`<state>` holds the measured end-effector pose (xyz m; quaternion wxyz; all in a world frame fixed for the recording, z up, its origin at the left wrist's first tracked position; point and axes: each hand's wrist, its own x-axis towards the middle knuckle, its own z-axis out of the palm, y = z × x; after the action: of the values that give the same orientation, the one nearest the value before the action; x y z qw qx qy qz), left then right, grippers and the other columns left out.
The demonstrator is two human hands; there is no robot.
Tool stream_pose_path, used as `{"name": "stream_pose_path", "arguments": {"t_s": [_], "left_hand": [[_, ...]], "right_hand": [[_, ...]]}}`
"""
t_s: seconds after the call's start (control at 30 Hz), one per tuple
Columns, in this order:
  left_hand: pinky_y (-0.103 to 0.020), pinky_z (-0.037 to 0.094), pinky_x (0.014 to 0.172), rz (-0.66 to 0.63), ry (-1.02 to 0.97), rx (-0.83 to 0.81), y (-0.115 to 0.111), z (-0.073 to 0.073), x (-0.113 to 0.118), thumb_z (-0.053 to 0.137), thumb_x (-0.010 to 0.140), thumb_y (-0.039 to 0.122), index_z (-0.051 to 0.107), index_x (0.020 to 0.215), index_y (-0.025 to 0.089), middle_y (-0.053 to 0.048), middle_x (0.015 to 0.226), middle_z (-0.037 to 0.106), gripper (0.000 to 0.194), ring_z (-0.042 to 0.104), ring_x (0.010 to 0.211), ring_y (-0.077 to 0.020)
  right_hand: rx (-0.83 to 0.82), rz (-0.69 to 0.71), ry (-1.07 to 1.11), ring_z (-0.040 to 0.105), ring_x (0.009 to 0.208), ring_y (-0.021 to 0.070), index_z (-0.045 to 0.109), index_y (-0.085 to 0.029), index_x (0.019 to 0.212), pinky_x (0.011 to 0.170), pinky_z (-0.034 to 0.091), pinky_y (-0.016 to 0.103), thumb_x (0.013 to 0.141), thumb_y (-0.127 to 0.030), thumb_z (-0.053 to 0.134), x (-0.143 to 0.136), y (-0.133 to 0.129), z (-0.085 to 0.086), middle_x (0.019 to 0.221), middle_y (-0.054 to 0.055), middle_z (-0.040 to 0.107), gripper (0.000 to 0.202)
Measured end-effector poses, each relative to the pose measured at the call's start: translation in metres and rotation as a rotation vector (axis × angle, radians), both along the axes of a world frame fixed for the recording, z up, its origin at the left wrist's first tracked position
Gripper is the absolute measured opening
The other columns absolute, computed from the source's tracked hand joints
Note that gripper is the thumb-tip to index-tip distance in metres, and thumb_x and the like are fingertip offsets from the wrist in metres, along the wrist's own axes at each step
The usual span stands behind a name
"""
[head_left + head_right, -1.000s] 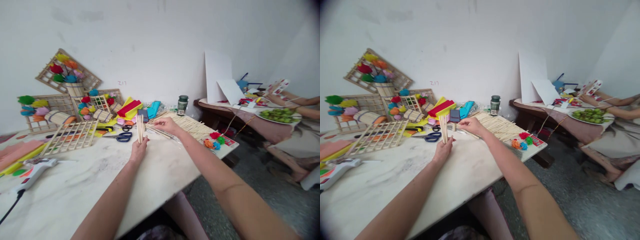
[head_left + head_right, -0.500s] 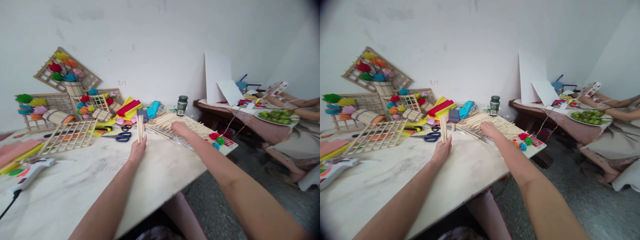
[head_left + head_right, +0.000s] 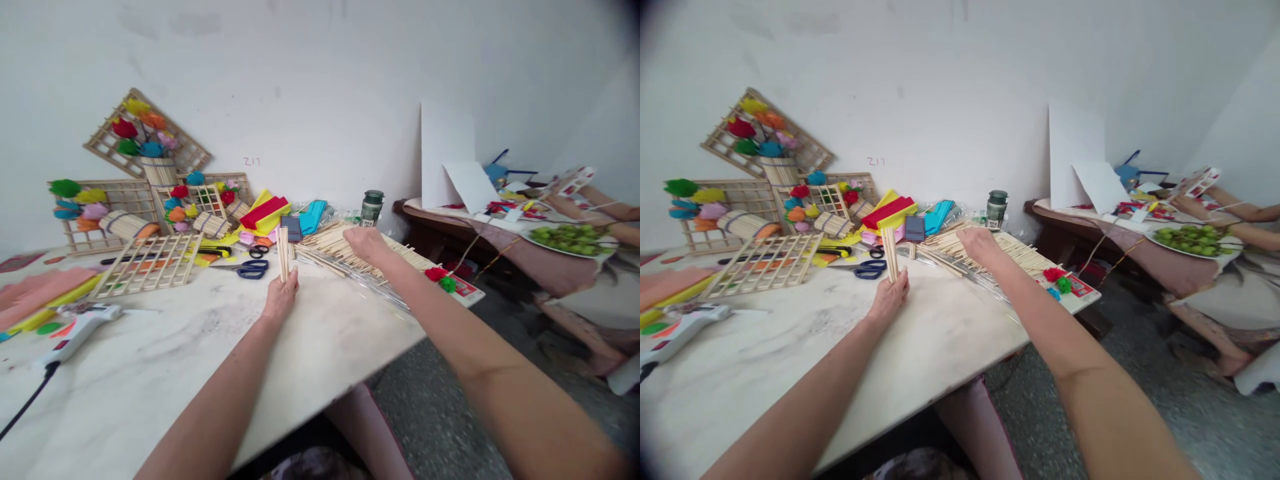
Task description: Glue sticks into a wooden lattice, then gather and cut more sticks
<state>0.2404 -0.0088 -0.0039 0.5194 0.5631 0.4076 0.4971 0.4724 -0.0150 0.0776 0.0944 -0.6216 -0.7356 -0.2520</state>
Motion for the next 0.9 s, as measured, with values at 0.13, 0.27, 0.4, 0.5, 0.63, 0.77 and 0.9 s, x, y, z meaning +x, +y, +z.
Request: {"name": "stream_pose_path", "arguments": {"t_s": [0.13, 0.27, 0.4, 0.5, 0.63, 0.77, 0.9], "left_hand": [[-0.02, 0.035, 0.041, -0.038, -0.044, 0.056, 0.002, -0.002, -0.002, 0.051, 0.071, 0.059, 0.059, 0.076, 0.013, 0.002, 0.048, 0.05, 0.047, 0.04, 0.039, -0.0066], [-0.028, 0.048, 0.07, -0.064, -0.137, 0.082, 0.006, -0.005, -0.004, 0.055, 0.068, 0.057, 0.063, 0.091, 0.01, -0.012, 0.093, 0.066, 0.053, 0.06, 0.074, -0.0151], [-0.033, 0.043, 0.087, -0.115, -0.174, 0.059, 0.008, -0.007, -0.006, 0.055, 0.071, 0.055, 0.062, 0.101, 0.009, -0.016, 0.114, 0.059, 0.056, 0.056, 0.104, -0.0224], [-0.036, 0.043, 0.089, -0.153, -0.18, 0.044, 0.008, -0.006, -0.006, 0.055, 0.07, 0.055, 0.061, 0.102, 0.008, -0.017, 0.115, 0.058, 0.057, 0.054, 0.107, -0.0247], [-0.038, 0.045, 0.085, -0.185, -0.164, 0.022, 0.005, -0.003, -0.006, 0.055, 0.07, 0.056, 0.06, 0.103, 0.009, -0.018, 0.114, 0.059, 0.058, 0.059, 0.098, -0.0243], [-0.035, 0.048, 0.078, -0.226, -0.16, 0.016, 0.003, -0.001, -0.007, 0.057, 0.068, 0.057, 0.059, 0.103, 0.007, -0.015, 0.094, 0.065, 0.061, 0.062, 0.079, -0.019], [-0.03, 0.05, 0.067, -0.221, -0.111, 0.066, 0.001, -0.001, -0.006, 0.056, 0.068, 0.058, 0.06, 0.091, 0.007, -0.001, 0.058, 0.057, 0.056, 0.053, 0.054, -0.0103]], "right_hand": [[0.22, 0.263, 0.661, 0.06, 0.072, 0.0168, 0.055, -0.014, 0.09, 0.067, 0.044, 0.029, 0.084, -0.025, 0.041, -0.028, 0.003, 0.022, 0.081, 0.008, 0.064, 0.019], [0.036, 0.533, 1.26, 0.055, 0.05, 0.0103, 0.049, -0.016, 0.074, 0.052, 0.046, 0.025, 0.075, -0.037, 0.055, -0.059, 0.009, 0.026, 0.064, 0.002, 0.061, 0.021], [-0.05, 0.607, 1.424, 0.053, 0.046, 0.0079, 0.048, -0.017, 0.071, 0.048, 0.046, 0.022, 0.069, -0.038, 0.062, -0.084, 0.007, 0.022, 0.059, -0.001, 0.059, 0.025], [-0.073, 0.619, 1.475, 0.053, 0.046, 0.0075, 0.047, -0.017, 0.072, 0.047, 0.047, 0.021, 0.07, -0.035, 0.061, -0.099, 0.007, 0.021, 0.058, -0.002, 0.059, 0.023], [-0.121, 0.643, 1.49, 0.052, 0.046, 0.0074, 0.047, -0.017, 0.072, 0.047, 0.046, 0.021, 0.072, -0.03, 0.058, -0.113, 0.011, 0.021, 0.058, -0.003, 0.058, 0.017], [-0.134, 0.668, 1.509, 0.051, 0.044, 0.0067, 0.047, -0.017, 0.073, 0.046, 0.045, 0.02, 0.073, -0.028, 0.058, -0.119, 0.014, 0.02, 0.055, -0.004, 0.055, 0.015], [-0.167, 0.712, 1.517, 0.05, 0.043, 0.0061, 0.048, -0.016, 0.076, 0.045, 0.046, 0.02, 0.072, -0.028, 0.058, -0.12, 0.014, 0.02, 0.054, -0.005, 0.054, 0.016]]}}
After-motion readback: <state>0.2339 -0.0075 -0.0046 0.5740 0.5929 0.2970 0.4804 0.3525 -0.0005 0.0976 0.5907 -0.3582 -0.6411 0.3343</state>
